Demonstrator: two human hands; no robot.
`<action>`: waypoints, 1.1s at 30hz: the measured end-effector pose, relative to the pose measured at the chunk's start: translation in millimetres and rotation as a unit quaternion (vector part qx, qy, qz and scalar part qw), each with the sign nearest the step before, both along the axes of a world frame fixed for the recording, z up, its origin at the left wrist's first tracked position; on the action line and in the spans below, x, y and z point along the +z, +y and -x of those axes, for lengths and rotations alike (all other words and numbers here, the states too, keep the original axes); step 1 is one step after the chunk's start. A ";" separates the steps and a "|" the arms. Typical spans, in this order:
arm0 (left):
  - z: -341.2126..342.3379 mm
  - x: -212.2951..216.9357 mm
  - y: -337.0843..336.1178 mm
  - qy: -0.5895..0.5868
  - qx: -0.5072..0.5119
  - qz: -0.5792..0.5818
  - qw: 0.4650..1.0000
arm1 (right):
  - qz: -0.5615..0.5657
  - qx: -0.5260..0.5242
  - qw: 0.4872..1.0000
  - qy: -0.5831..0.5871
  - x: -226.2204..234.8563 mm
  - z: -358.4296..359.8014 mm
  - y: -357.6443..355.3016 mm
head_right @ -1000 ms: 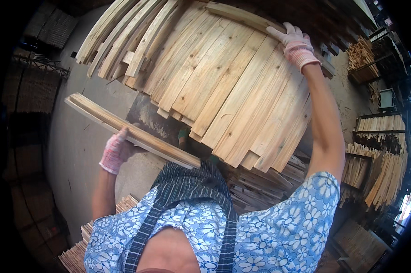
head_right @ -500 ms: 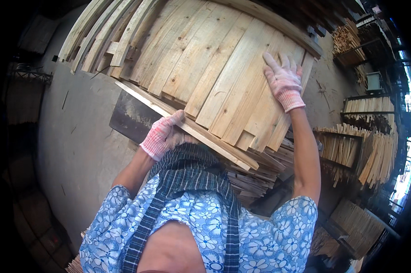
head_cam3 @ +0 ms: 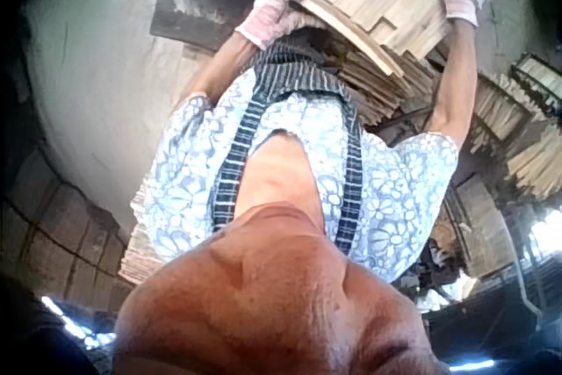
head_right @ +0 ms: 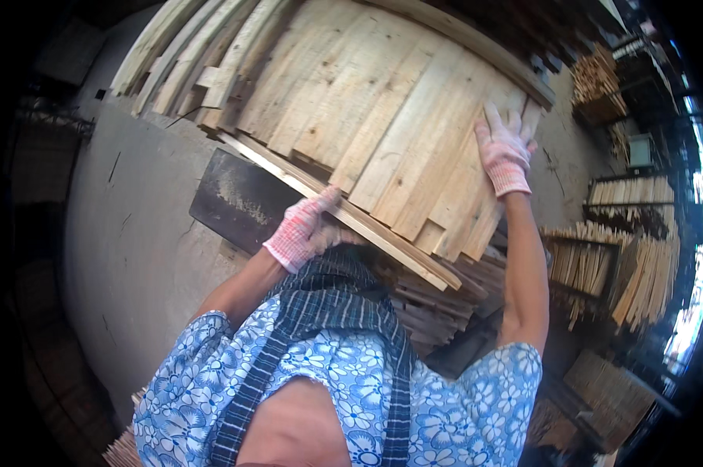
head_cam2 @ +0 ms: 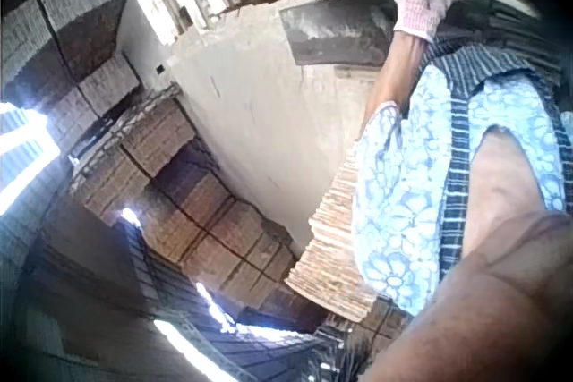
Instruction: The person repeatedly picks up bundles of wooden planks from a rack and stacks them onto a large pile. They wear pink gloves and handle the wood by hand, arranging the planks in layers.
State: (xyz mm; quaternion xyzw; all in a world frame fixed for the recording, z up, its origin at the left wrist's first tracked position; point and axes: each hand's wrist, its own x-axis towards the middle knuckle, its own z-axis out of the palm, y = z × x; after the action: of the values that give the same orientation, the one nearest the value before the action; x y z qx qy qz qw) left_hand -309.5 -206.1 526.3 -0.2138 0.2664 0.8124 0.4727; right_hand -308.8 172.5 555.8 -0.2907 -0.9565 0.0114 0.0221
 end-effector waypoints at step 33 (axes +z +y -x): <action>225.0 104.9 -121.4 0.685 0.114 0.353 0.627 | 0.106 0.402 0.909 0.027 44.3 -32.1 -141.0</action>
State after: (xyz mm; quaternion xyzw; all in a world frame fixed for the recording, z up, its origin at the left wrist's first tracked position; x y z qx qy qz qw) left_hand -534.5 -327.5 631.1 0.2253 0.7534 0.6154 -0.0539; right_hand -276.7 31.5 600.1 0.1185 -0.9846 0.1281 0.0103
